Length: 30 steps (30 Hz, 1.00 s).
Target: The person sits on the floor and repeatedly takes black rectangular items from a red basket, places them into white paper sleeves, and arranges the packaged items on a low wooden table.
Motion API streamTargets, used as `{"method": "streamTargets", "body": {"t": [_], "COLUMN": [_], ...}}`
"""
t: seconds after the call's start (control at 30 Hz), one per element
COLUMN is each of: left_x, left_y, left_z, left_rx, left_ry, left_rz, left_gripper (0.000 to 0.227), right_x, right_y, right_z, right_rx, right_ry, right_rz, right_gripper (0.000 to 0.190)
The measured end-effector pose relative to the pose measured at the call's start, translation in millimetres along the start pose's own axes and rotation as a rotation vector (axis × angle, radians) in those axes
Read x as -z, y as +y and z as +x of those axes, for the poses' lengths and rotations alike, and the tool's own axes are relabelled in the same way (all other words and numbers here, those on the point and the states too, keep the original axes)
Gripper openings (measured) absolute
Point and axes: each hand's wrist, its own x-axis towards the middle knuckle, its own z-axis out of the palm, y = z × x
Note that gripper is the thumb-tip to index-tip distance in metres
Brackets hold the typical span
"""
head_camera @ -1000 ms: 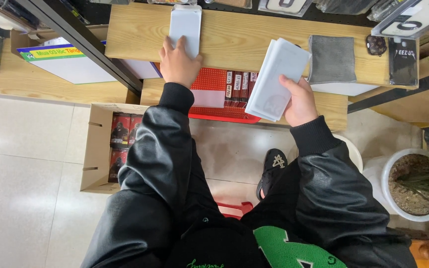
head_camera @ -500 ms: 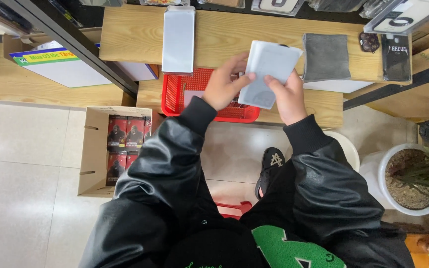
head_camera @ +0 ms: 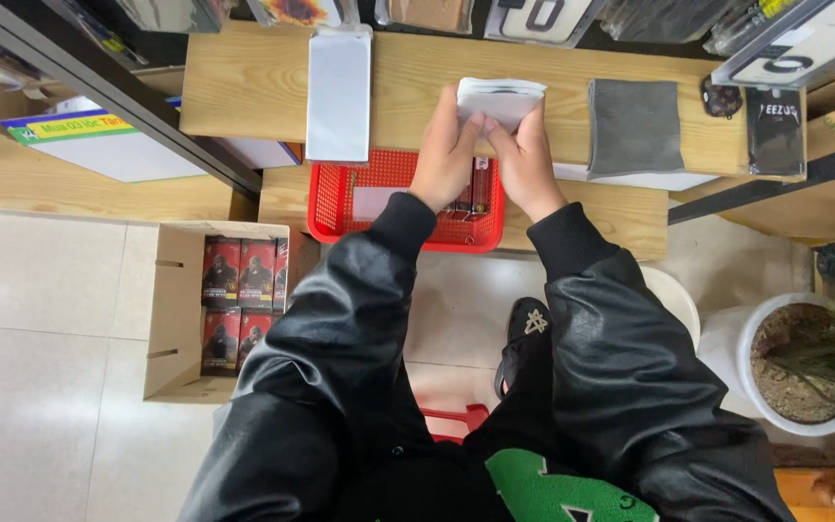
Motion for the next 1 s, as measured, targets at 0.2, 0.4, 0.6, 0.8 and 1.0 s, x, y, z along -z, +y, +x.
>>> {"method": "streamTargets", "body": {"t": [0.2,0.4,0.6,0.8,1.0], "left_x": [-2.4,-10.4,-11.6,-11.1,1.6], "left_y": [-17.1,-8.9,-7.4,-15.6,-29.2], "left_z": [14.1,8.5,3.3,3.2,4.3], "left_rx": [0.042,0.176,0.182,0.192,0.249], "left_ry": [0.038,0.069,0.064,0.068,-0.018], "left_rz": [-0.048,-0.042,-0.011,0.015,0.137], "left_gripper": [0.038,0.039,0.05,0.037,0.026], "right_x": [-2.6,-16.1,-15.5,-15.6,-1.9], "right_y": [9.9,13.7,12.7,12.6,11.0], "right_z": [8.0,4.6,0.1,-1.0,-3.9], "right_rx": [-0.029,-0.123,-0.149,-0.169,-0.13], "right_ry": [0.01,0.087,0.064,0.105,0.024], "right_rz": [0.075,0.059,0.119,0.057,-0.169], "right_gripper": [0.043,0.044,0.048,0.053,0.038]}}
